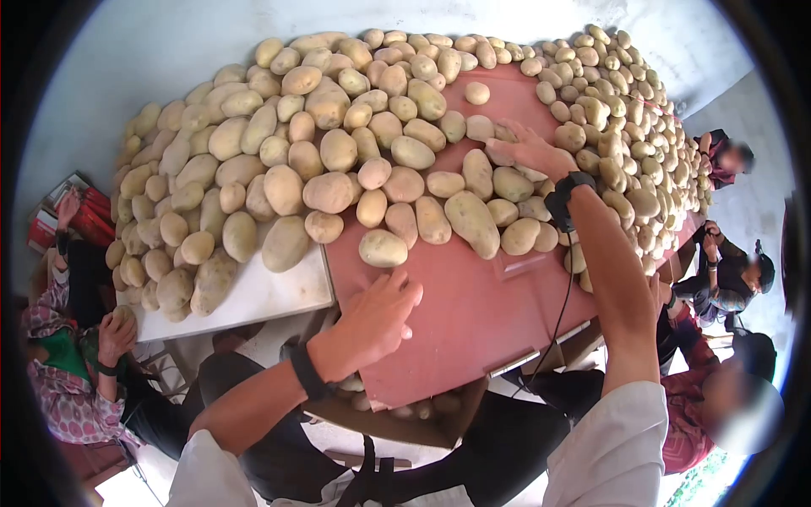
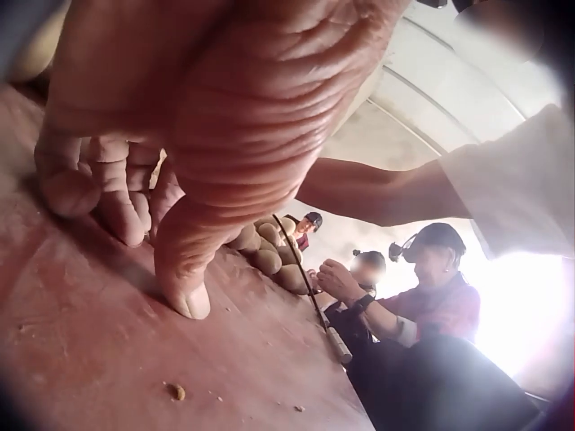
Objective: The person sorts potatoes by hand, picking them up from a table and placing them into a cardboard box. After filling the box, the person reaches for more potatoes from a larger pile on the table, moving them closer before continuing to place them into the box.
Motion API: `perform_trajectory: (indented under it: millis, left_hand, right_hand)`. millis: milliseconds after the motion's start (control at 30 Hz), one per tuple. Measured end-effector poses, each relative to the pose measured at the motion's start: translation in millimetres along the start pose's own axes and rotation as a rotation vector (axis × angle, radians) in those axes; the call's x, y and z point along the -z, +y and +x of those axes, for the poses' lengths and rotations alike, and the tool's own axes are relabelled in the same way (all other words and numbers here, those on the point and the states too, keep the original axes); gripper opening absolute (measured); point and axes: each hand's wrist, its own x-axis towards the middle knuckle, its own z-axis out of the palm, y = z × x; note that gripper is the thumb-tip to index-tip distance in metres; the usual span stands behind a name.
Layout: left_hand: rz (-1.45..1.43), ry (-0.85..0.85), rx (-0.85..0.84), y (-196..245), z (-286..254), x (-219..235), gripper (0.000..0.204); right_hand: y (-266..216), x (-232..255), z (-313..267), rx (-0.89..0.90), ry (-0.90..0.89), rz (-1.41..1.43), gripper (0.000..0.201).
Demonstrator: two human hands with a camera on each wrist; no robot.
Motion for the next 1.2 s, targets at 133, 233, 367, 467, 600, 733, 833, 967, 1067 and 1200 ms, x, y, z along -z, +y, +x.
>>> perform_trajectory:
  millis: [133,233,367,467,600,733,833,967,1067,1200]
  left_hand:
    - [0.022,0.002,0.017,4.6,-3.9,-0.2,0.047]
    - [0.054,0.058,-0.018,1.5,-7.3,-9.7,0.049]
    - [0.095,0.136,-0.051,2.0,-14.8,-23.0,0.052]
    - [0.197,0.126,0.017,11.1,-20.3,-24.7,0.053]
    - [0.239,0.142,0.012,13.4,-26.2,-27.7,0.053]
    - [0.226,0.170,0.008,18.0,-32.2,-28.8,0.051]
    - [0.187,0.193,-0.017,16.1,-33.6,-30.0,0.048]
    - [0.186,0.189,0.002,14.7,-30.2,-32.5,0.046]
    - [0.209,0.183,-0.009,12.2,-28.0,-30.1,0.046]
    - [0.181,0.221,-0.063,8.4,-29.5,-30.6,0.045]
  right_hand:
    - [-32.0,-14.4,-38.3,-0.137,0.067,0.094,0.098]
    - [-45.0,-30.7,-47.7,-0.020,0.086,-0.056,0.089]
    - [-59.5,-48.5,-78.7,-0.112,0.090,-0.073,0.089]
    - [-73.0,-59.7,-97.2,-0.142,0.083,-0.091,0.093]
    - [-83.8,-79.7,-114.5,-0.093,0.105,-0.185,0.093]
    - [-84.4,-99.8,-135.2,0.065,0.239,-0.106,0.081]
    - [-61.5,-92.1,-158.9,0.158,0.296,0.221,0.068]
    - [-35.2,-73.4,-212.3,0.075,0.519,0.162,0.058]
    - [-28.5,-97.9,-258.4,-0.198,0.788,0.170,0.056]
    - [-16.8,-138.7,-282.7,-0.245,0.830,0.303,0.056]
